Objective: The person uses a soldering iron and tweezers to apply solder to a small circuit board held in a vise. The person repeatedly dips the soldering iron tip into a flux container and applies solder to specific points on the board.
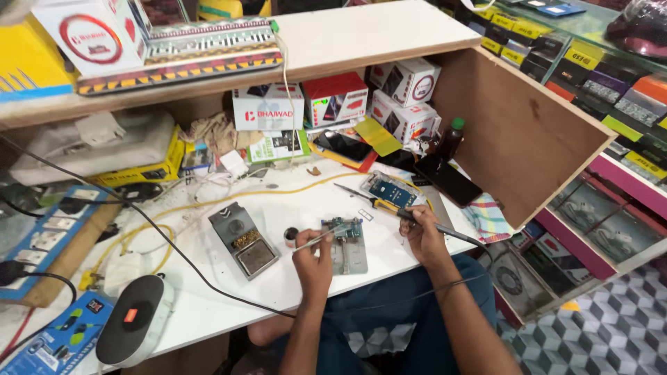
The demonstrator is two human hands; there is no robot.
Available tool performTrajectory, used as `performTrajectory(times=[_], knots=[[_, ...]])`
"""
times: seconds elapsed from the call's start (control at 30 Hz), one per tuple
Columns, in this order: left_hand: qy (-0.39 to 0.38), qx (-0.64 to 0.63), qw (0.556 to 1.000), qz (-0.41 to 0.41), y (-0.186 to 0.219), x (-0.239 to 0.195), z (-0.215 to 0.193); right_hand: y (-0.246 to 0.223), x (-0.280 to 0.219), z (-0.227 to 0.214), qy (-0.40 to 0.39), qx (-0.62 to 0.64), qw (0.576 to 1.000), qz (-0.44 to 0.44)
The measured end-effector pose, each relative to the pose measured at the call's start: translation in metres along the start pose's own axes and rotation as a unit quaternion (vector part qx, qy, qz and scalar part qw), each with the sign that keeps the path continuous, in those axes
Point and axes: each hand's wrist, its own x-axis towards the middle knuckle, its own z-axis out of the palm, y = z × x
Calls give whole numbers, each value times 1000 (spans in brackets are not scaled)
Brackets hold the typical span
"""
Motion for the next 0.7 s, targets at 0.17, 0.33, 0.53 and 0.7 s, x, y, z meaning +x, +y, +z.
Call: performTrajectory(times=[0.17, 0.33, 0.53, 0.7], knots=[[28, -31, 997, -58, 2, -11, -15, -1, 2, 1, -7, 11, 1000, 2], [27, 58, 993, -98, 16, -12, -17, 2, 2, 1, -4, -1, 1000, 13], [12, 112, 990, -86, 33, -11, -11, -3, 1, 9, -13, -21, 999, 27], [13, 122, 988, -96, 35, -11, -11, -8, -2, 16, -11, -48, 998, 27]])
